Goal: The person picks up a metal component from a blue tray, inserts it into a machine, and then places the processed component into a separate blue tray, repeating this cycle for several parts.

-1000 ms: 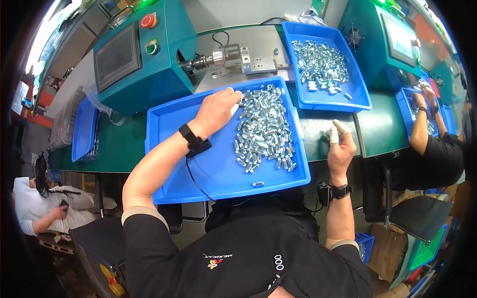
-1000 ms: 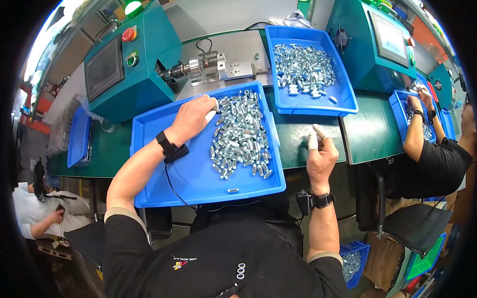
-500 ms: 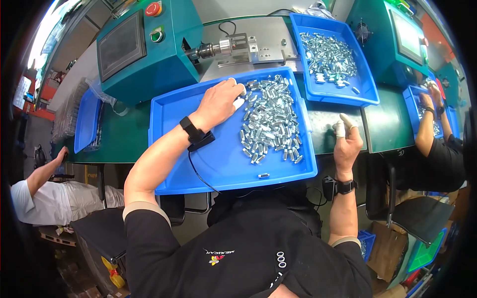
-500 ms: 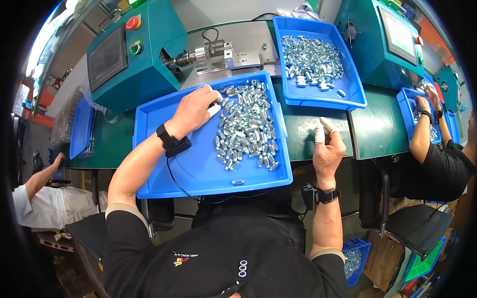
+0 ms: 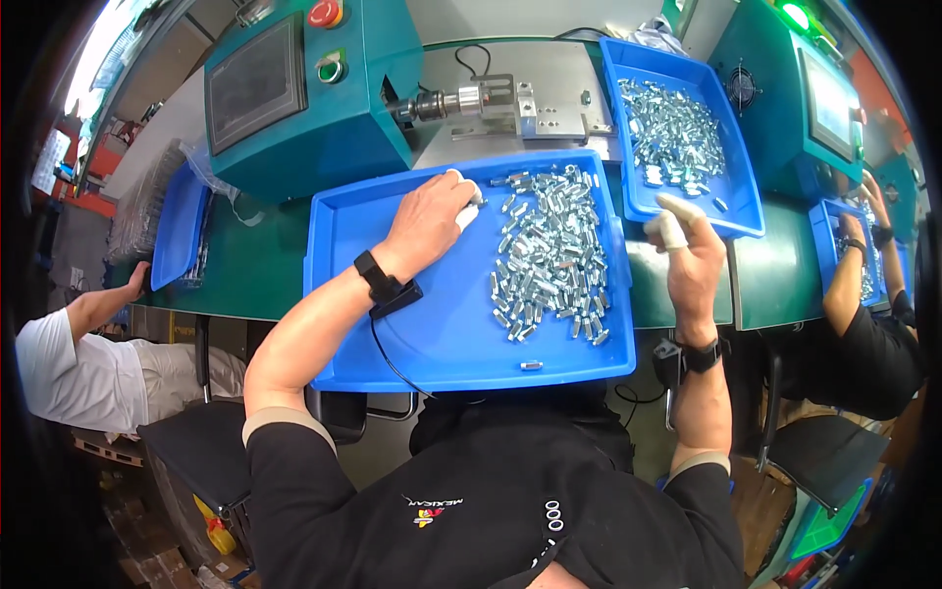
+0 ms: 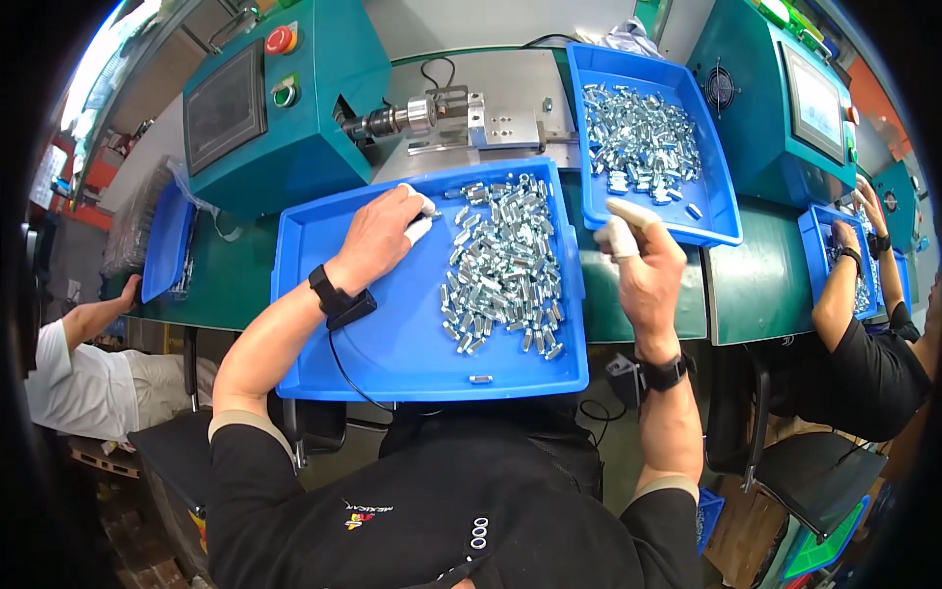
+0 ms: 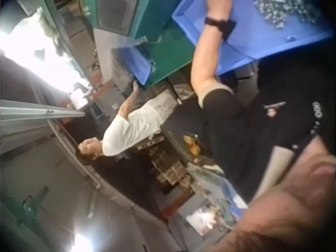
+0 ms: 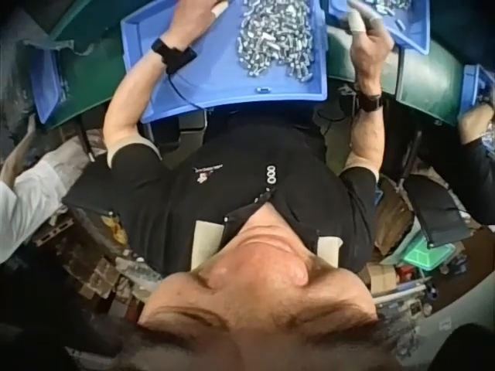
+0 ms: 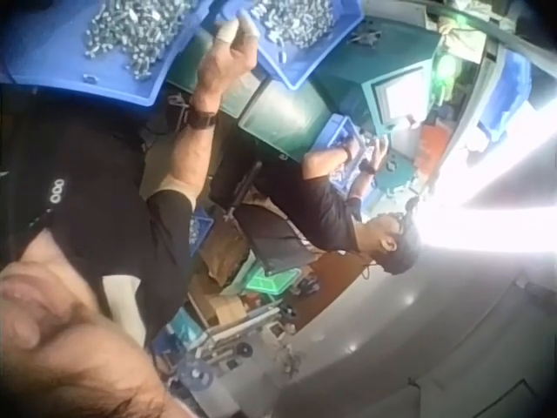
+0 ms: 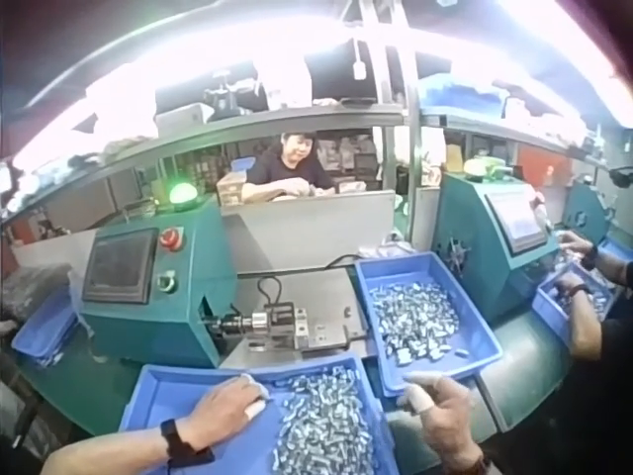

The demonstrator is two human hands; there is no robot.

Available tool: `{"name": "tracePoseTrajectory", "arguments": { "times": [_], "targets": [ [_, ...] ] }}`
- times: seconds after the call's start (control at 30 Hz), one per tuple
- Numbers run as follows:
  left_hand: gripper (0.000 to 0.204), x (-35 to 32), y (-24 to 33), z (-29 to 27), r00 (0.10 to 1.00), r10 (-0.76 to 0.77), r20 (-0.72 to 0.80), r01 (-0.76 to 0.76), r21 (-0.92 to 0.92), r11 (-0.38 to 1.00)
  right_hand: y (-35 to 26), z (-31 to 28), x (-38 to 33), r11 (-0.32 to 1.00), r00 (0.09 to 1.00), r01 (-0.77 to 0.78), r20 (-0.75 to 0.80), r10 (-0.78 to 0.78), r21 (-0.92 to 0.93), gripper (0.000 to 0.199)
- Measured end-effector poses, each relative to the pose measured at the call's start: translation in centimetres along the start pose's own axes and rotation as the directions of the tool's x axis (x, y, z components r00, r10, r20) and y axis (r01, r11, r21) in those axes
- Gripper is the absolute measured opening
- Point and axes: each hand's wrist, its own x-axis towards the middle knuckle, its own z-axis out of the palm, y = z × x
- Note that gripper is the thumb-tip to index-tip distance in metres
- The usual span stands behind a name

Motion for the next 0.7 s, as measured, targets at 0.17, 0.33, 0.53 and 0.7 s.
{"name": "tracePoseTrajectory", "arguments": {
  "times": [0.17, 0.33, 0.53, 0.7],
  "targets": [
    [0.014, 0.3, 0.7, 0.1, 0.999, 0.012, -0.045, -0.015, -0.068, 0.998, -0.2, 2.7, 6.9, 0.997, 0.991, -0.028, 0.135, 0.017, 0.075, 0.027],
    [0.014, 1.9, 2.1, -1.8, 0.994, -0.034, -0.107, 0.020, -0.125, 0.992, 1.3, 3.2, 10.0, 0.995, 0.984, -0.064, 0.173, 0.050, 0.080, 0.028],
    [0.016, 9.2, 3.2, -4.7, 0.960, 0.099, -0.263, -0.119, -0.059, 0.991, 1.8, 2.9, 8.7, 0.991, 0.994, -0.060, 0.093, 0.049, 0.122, 0.028],
    [0.018, 14.6, 2.0, -4.3, 0.965, 0.173, -0.197, -0.156, 0.098, 0.983, 1.1, 3.4, 8.2, 0.995, 0.993, -0.018, 0.114, 0.007, 0.097, 0.027]
  ]
}}
